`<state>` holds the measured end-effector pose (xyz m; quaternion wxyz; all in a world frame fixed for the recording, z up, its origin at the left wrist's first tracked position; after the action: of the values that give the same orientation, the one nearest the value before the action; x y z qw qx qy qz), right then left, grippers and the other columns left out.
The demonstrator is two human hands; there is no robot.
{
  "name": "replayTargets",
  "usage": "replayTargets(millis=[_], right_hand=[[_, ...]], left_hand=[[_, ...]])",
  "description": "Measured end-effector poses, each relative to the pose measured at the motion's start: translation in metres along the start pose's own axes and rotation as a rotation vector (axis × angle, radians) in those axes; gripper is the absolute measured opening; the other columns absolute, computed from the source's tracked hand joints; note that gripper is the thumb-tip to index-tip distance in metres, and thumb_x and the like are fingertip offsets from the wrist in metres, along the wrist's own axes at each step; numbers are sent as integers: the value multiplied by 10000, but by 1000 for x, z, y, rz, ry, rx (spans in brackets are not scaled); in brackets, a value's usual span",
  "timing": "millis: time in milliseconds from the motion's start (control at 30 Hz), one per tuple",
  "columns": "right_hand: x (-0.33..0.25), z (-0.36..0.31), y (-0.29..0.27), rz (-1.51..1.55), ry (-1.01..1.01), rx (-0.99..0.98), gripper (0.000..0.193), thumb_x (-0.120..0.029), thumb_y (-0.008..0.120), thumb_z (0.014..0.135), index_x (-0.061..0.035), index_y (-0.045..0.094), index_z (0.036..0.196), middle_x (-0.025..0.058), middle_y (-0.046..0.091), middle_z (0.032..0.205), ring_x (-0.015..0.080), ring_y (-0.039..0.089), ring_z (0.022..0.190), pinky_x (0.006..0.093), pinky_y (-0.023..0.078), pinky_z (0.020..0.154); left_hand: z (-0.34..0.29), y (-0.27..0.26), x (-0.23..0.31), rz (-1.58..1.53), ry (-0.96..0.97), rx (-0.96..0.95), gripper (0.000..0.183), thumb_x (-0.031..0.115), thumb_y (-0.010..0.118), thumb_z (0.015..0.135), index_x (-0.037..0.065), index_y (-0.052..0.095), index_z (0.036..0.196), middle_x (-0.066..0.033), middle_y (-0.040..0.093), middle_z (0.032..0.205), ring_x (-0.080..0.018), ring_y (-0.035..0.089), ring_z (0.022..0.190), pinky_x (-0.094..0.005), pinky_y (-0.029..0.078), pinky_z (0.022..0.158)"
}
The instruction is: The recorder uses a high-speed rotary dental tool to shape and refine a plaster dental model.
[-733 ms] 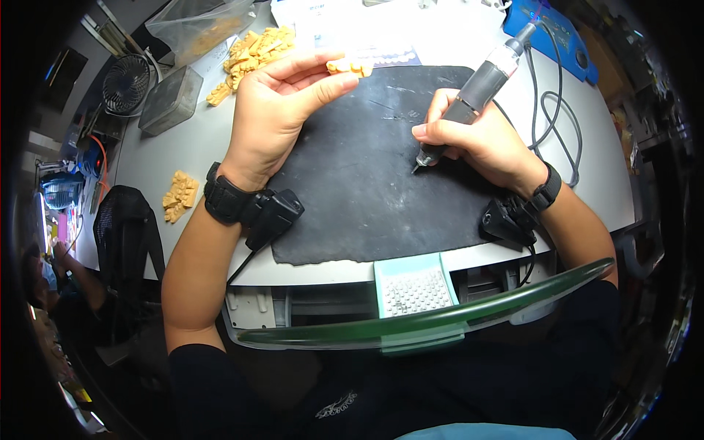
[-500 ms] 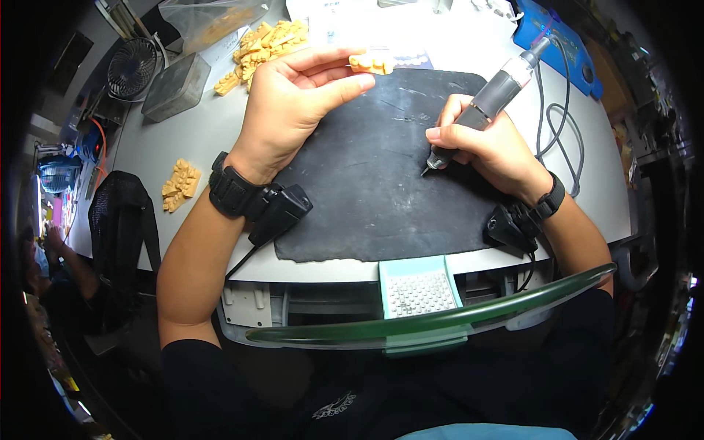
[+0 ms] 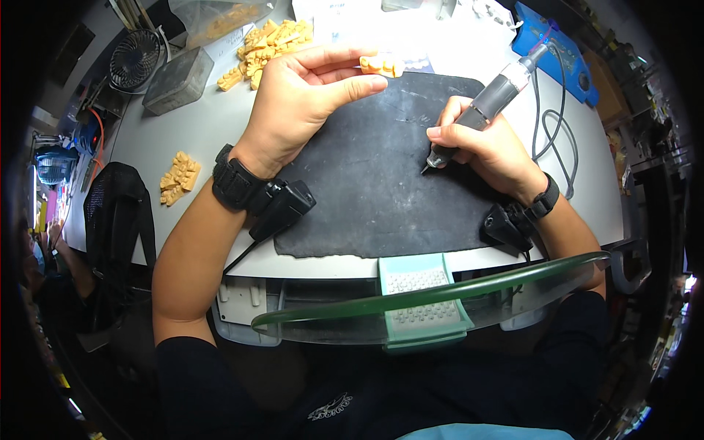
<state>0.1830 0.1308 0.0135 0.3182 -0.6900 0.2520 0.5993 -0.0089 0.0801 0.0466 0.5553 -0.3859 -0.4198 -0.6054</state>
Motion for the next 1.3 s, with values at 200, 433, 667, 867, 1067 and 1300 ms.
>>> replayTargets(millis=[200, 433, 667, 867, 1067, 1300], right_hand=[[2, 1, 1, 51, -10, -15, 238, -203, 752, 750, -85, 557, 679, -3, 577, 635, 74, 532, 537, 203, 382, 506], [0, -1, -2, 5, -17, -11, 231, -200, 753, 754, -88, 561, 690, 2, 586, 648, 73, 532, 543, 195, 383, 509], [7, 2, 0, 137, -1, -57, 214, -173, 750, 769, -82, 566, 707, -9, 552, 628, 82, 522, 533, 201, 399, 507], [2, -2, 3, 141, 32, -85, 153, -142, 709, 801, -74, 579, 759, 14, 601, 711, 81, 534, 611, 210, 397, 537], [2, -1, 2, 115, 24, -69, 156, -156, 716, 793, -88, 589, 733, -4, 595, 681, 66, 520, 584, 192, 356, 512], [4, -1, -3, 83, 22, -51, 181, -157, 726, 784, -85, 574, 716, 4, 591, 675, 73, 539, 580, 187, 366, 509]], left_hand=[[0, -1, -2, 37, -40, 4, 331, -22, 661, 834, -29, 597, 1159, -122, 648, 1077, -176, 626, 1000, -281, 503, 910], [2, 1, -3, 40, -2, -14, 314, -39, 632, 844, -38, 593, 1156, -130, 643, 1093, -186, 625, 1010, -300, 502, 913], [-1, 0, 2, -4, -35, -29, 290, -10, 630, 860, -37, 595, 1147, -126, 646, 1087, -177, 636, 974, -295, 507, 900], [0, -4, -5, -10, -48, 33, 233, 31, 649, 860, -56, 625, 1074, -134, 678, 999, -170, 661, 907, -271, 524, 845], [0, -5, -11, -57, -74, 34, 260, 6, 648, 851, -51, 608, 1101, -139, 669, 989, -190, 662, 916, -287, 527, 855], [2, -3, -16, -14, -45, 5, 268, -20, 632, 851, -67, 587, 1111, -155, 657, 1030, -205, 662, 936, -296, 531, 860]])
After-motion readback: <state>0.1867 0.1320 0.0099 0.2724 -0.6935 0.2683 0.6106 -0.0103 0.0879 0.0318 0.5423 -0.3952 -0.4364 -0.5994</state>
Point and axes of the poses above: each hand's wrist, its own z-axis towards the middle knuckle, its own y-axis out of the palm, x = y × z, the point moved 7 cm from there along z, towards the middle knuckle
